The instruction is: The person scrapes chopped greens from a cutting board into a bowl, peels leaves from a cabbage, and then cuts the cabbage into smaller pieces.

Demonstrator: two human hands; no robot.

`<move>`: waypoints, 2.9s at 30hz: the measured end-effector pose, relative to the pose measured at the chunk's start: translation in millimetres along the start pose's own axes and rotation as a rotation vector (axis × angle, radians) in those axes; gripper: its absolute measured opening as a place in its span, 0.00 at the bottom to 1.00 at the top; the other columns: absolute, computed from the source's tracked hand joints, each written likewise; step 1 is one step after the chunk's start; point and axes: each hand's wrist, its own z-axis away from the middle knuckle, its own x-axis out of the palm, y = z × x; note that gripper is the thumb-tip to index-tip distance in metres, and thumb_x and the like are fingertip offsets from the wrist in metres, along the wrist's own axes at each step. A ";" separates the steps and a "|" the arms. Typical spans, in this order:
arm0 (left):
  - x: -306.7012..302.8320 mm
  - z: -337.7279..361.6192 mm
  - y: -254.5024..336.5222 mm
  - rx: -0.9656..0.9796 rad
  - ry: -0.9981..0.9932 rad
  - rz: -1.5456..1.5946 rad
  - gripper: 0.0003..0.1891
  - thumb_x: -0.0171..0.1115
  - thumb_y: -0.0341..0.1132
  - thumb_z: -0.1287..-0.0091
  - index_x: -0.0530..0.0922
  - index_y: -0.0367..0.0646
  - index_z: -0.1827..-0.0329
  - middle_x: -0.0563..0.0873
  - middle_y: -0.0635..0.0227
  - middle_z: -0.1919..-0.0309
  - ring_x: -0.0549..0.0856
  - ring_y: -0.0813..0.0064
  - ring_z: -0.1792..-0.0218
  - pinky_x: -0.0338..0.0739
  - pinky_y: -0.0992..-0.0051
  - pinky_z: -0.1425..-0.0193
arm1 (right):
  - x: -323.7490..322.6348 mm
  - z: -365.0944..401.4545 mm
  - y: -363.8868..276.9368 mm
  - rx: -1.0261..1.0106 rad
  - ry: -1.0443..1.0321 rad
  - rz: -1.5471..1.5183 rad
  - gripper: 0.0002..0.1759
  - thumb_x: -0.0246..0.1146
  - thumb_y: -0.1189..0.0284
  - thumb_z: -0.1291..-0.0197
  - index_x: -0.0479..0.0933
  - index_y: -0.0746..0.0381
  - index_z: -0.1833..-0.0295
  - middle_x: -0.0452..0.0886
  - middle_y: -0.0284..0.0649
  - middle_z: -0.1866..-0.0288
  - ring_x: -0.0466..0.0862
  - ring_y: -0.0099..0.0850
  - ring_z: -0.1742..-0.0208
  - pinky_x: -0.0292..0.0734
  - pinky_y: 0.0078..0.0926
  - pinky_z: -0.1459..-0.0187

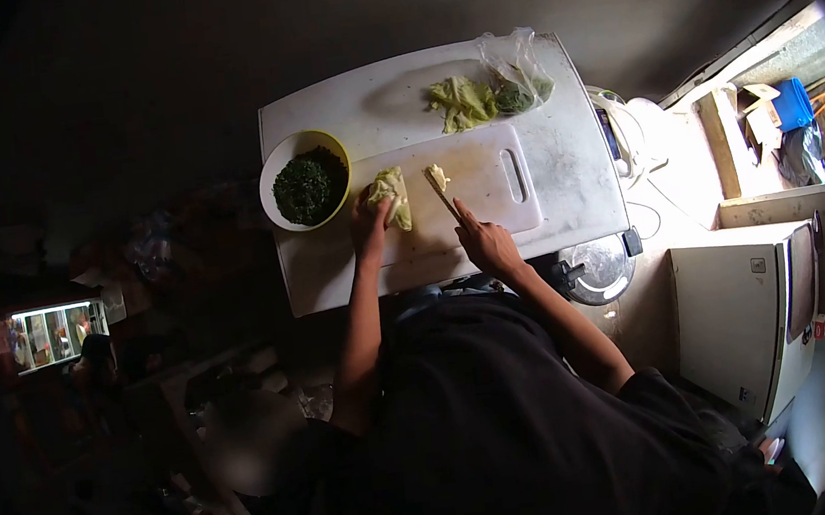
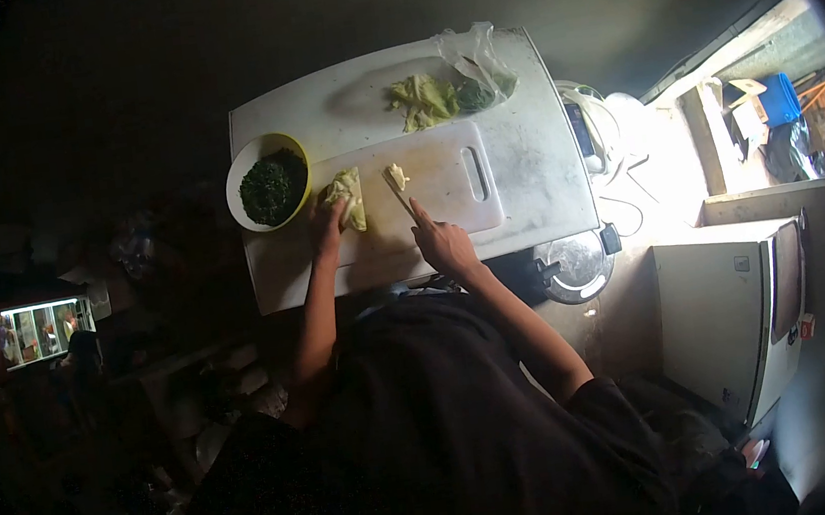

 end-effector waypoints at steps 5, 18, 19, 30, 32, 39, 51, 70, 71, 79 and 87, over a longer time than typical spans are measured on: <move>-7.8 2.7 -22.8 -0.314 0.015 0.802 0.25 0.56 0.51 0.30 0.76 0.45 0.37 0.83 0.68 0.42 0.83 0.66 0.43 0.81 0.62 0.43 | -0.3 -7.0 1.5 0.001 0.090 -0.114 0.31 0.59 0.64 0.31 0.62 0.54 0.25 0.80 0.57 0.75 0.82 0.58 0.72 0.73 0.54 0.69; -2.0 -3.3 1.2 -0.508 -0.213 0.712 0.25 0.59 0.48 0.31 0.75 0.42 0.37 0.83 0.60 0.42 0.84 0.64 0.43 0.81 0.61 0.41 | -0.1 -4.3 -7.7 0.104 0.147 -0.317 0.29 0.61 0.66 0.33 0.67 0.57 0.28 0.79 0.58 0.77 0.82 0.59 0.73 0.74 0.51 0.69; -1.5 -7.3 -3.2 -0.361 -0.217 0.517 0.24 0.62 0.44 0.32 0.75 0.41 0.37 0.83 0.62 0.43 0.83 0.68 0.43 0.79 0.66 0.40 | 0.8 -3.5 -8.2 0.090 0.159 -0.318 0.30 0.61 0.66 0.33 0.66 0.57 0.27 0.79 0.58 0.77 0.82 0.59 0.73 0.74 0.51 0.69; 3.7 -39.4 -15.5 0.301 -0.293 -0.100 0.27 0.73 0.43 0.38 0.77 0.38 0.41 0.85 0.65 0.49 0.83 0.76 0.50 0.77 0.73 0.44 | 6.6 8.9 -39.1 0.030 0.140 -0.136 0.32 0.58 0.66 0.31 0.60 0.51 0.23 0.83 0.58 0.68 0.83 0.58 0.68 0.75 0.53 0.66; 0.5 -43.0 -28.3 0.331 -0.274 -0.164 0.28 0.73 0.45 0.38 0.77 0.37 0.41 0.85 0.63 0.50 0.83 0.75 0.51 0.77 0.73 0.44 | 12.0 11.1 -45.5 0.071 0.197 -0.211 0.23 0.57 0.66 0.30 0.67 0.56 0.31 0.82 0.58 0.70 0.82 0.58 0.68 0.74 0.54 0.67; -9.4 -28.2 -24.6 0.357 -0.250 -0.148 0.31 0.70 0.50 0.33 0.74 0.34 0.38 0.86 0.59 0.52 0.84 0.71 0.50 0.77 0.72 0.44 | 25.1 14.4 -59.8 0.118 0.142 -0.104 0.12 0.55 0.63 0.28 0.67 0.62 0.52 0.80 0.59 0.71 0.81 0.60 0.69 0.72 0.57 0.69; -12.0 -41.1 -35.4 0.415 -0.248 -0.112 0.24 0.67 0.41 0.30 0.74 0.36 0.38 0.78 0.56 0.37 0.76 0.64 0.34 0.67 0.66 0.28 | 24.2 15.2 -85.6 0.205 0.097 -0.037 0.12 0.51 0.63 0.26 0.65 0.62 0.54 0.81 0.61 0.68 0.80 0.63 0.66 0.71 0.60 0.65; -17.6 -23.3 -2.3 0.250 -0.311 -0.068 0.28 0.72 0.42 0.36 0.75 0.37 0.36 0.81 0.59 0.41 0.78 0.68 0.37 0.69 0.69 0.31 | 50.1 16.5 -89.2 0.196 0.197 0.061 0.12 0.50 0.66 0.25 0.62 0.64 0.55 0.79 0.59 0.71 0.80 0.60 0.71 0.72 0.57 0.71; -16.0 -23.3 -2.3 0.283 -0.291 -0.064 0.28 0.72 0.41 0.36 0.75 0.38 0.37 0.80 0.59 0.41 0.78 0.68 0.38 0.69 0.69 0.31 | 53.9 16.5 -87.4 0.203 0.197 0.089 0.11 0.49 0.66 0.24 0.63 0.65 0.54 0.79 0.59 0.71 0.80 0.60 0.71 0.72 0.57 0.71; -19.4 -28.6 -20.7 0.392 -0.232 -0.189 0.28 0.73 0.39 0.37 0.74 0.38 0.37 0.79 0.60 0.45 0.79 0.68 0.42 0.72 0.68 0.35 | 57.4 11.3 -88.4 0.235 0.190 0.182 0.15 0.49 0.63 0.24 0.66 0.66 0.51 0.79 0.58 0.76 0.81 0.58 0.74 0.75 0.56 0.73; -19.1 -32.5 -29.3 0.232 -0.266 -0.062 0.27 0.74 0.39 0.38 0.75 0.37 0.39 0.81 0.60 0.45 0.79 0.68 0.42 0.72 0.69 0.35 | 33.4 2.8 -107.2 0.361 0.047 0.155 0.13 0.47 0.63 0.25 0.65 0.62 0.53 0.80 0.57 0.76 0.83 0.58 0.70 0.78 0.57 0.67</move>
